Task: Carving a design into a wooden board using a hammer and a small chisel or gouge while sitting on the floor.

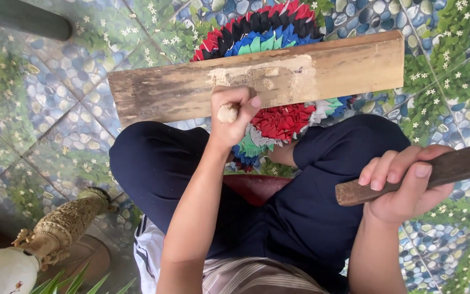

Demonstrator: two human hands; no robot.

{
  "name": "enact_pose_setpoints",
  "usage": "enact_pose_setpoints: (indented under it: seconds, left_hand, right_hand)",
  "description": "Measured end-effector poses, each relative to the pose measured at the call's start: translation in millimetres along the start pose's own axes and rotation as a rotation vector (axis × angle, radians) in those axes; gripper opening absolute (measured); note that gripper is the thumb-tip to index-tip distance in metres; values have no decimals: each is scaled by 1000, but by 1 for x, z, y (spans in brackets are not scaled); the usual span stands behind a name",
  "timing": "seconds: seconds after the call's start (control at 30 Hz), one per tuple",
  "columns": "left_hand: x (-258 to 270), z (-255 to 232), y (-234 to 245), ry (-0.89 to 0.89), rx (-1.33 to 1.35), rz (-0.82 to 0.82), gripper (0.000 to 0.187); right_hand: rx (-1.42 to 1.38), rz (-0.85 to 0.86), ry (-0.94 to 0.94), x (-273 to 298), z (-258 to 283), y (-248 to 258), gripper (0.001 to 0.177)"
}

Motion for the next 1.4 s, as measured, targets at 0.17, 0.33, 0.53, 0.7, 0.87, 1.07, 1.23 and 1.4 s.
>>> enact_pose_setpoints:
  seconds: [0.17,0.33,0.53,0.7,0.87,1.07,1.23,1.4]
  left_hand:
    - [8,-3,1,-78,16,2,55]
    - [10,16,4,-33,33,-6,54]
    - [31,-12,-11,-143,-206,31,39]
    - [43,-17,-10,-105,-298,48,45]
    - [53,-17,-10,-58,-267,-50,53]
    - [56,-11,-11,-49,-253,-80,52]
    - [56,-1,-7,-64,-202,-106,51]
    - [55,-6,-7,-23,-159,-121,48]
  right_hand:
    - [115,-87,-4,32,5,20,12]
    - [137,-141,-43,67,11,32,15]
    - [100,-164,-80,84,14,26,15]
    - [-36,-27,-119,106,12,0,16]
    - [427,553,-253,136,-1,-37,16]
    - [428,1037,-55,146,35,-95,31]
    - [368,940,-327,154,25,-103,15]
    - [439,1052,-325,153,28,-99,24]
Point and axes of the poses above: each hand's wrist, its own x-axis away from the middle knuckle, its own y-axis out of the back of the hand, z = x × y, the point moved 6 cm from there along -x, towards the middle knuckle, and after that the axes turned 13 degrees about y, right-handed, at the moved point
